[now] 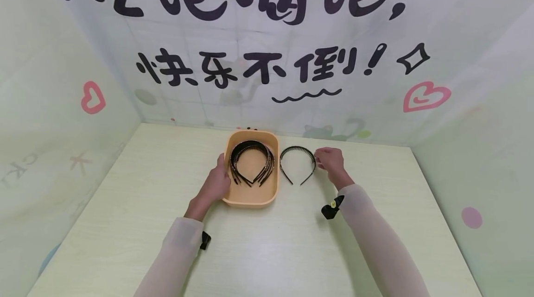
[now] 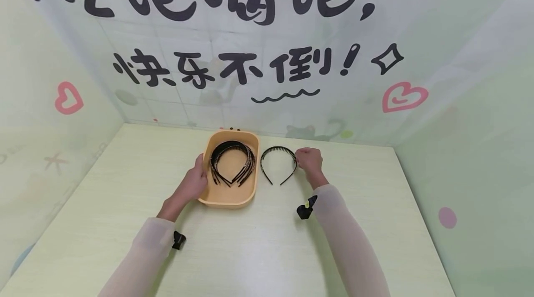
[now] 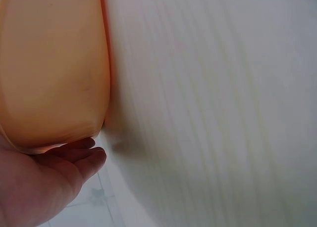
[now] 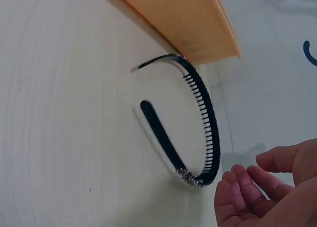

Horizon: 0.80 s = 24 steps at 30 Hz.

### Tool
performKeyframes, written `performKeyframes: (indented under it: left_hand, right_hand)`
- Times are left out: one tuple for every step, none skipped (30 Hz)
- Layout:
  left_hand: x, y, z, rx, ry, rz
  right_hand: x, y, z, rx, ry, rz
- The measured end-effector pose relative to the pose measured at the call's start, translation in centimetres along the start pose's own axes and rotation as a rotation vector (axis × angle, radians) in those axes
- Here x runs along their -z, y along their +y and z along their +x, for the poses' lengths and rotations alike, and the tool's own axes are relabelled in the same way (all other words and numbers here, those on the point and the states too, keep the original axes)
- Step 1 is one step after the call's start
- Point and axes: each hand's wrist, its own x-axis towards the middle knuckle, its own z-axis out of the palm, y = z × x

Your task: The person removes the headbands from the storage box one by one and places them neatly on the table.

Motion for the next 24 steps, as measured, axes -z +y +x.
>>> performKeyframes:
  left_hand:
    - [0.0,0.0,0.0,0.001,0.001,0.001]
    - [0.0,0.0,0.0,0.002,0.002,0.002]
    - [0.0,0.0,0.0,0.002,0.003,0.002]
    - [-0.1,0.0,0.0,-0.002,0.002,0.004]
    - [-0.1,-0.1,0.0,-0.004,0.004,0.002]
    - [-0.1,-0.1,0.0,-0.007,0.003,0.000]
    - [-0.1,-0.1,0.0,-0.011,0.003,-0.004]
    - [-0.1,-0.1,0.0,-0.017,0.001,-0.008]
    - [-0.2,-0.1,0.0,-0.021,0.001,-0.009]
    - [-0.2,-0.1,0.1,-0.025,0.002,-0.008]
    - [-0.2,-0.1,0.1,-0.024,0.004,-0.007]
    - [-0.2,-0.1,0.1,-0.024,0.007,-0.004]
    - [-0.2,-0.1,0.1,-0.025,0.010,0.002]
    - [-0.2,-0.1,0.1,-0.025,0.013,0.007]
    - [-0.1,-0.1,0.1,-0.024,0.016,0.011]
    - [-0.1,0.0,0.1,-0.024,0.017,0.015]
    - [-0.1,0.0,0.0,-0.025,0.018,0.016]
    - [0.0,0.0,0.0,-0.026,0.018,0.017]
    - [0.0,0.0,0.0,-0.026,0.018,0.017]
    - [0.0,0.0,0.0,-0.025,0.018,0.016]
    - [0.0,0.0,0.0,-0.026,0.016,0.013]
    - [0.0,0.0,0.0,-0.026,0.014,0.011]
    - [0.0,0.0,0.0,-0.025,0.013,0.008]
    - [0.0,0.0,0.0,-0.025,0.012,0.005]
  right_hand:
    - [-0.3,-0.3,-0.2,0.010,-0.011,0.018]
    - [-0.5,-0.5,-0.3,0.021,-0.022,0.032]
    - [-0.9,-0.8,-0.5,0.031,-0.038,0.045]
    - [-1.2,-1.1,-0.7,0.041,-0.059,0.060]
    - [-1.5,-1.4,-1.0,0.051,-0.080,0.070]
    - [-1.9,-1.7,-1.3,0.063,-0.102,0.079]
    - [-2.2,-2.1,-1.6,0.074,-0.125,0.085]
    - [-2.6,-2.4,-1.9,0.090,-0.148,0.089]
    - [-3.0,-2.7,-2.3,0.107,-0.171,0.089]
    - [-3.3,-3.0,-2.7,0.126,-0.193,0.093]
    - [-3.7,-3.4,-3.0,0.147,-0.214,0.098]
    - [-4.1,-3.7,-3.4,0.164,-0.237,0.097]
    - [-4.5,-4.0,-3.7,0.179,-0.262,0.095]
    - [-4.9,-4.3,-3.9,0.191,-0.294,0.095]
    - [-5.2,-4.6,-4.2,0.195,-0.327,0.097]
    - [-5.6,-4.8,-4.4,0.190,-0.361,0.102]
    - [-6.0,-4.9,-4.5,0.184,-0.395,0.102]
    - [-6.4,-5.1,-4.6,0.173,-0.425,0.098]
    - [-6.7,-5.2,-4.8,0.167,-0.450,0.095]
    - [-7.1,-5.3,-4.9,0.158,-0.467,0.090]
    - [-7.4,-5.3,-5.1,0.155,-0.474,0.080]
    - [-7.8,-5.4,-5.2,0.155,-0.480,0.069]
    - [-8.2,-5.5,-5.3,0.166,-0.482,0.051]
    - [-8.5,-5.5,-5.5,0.176,-0.480,0.027]
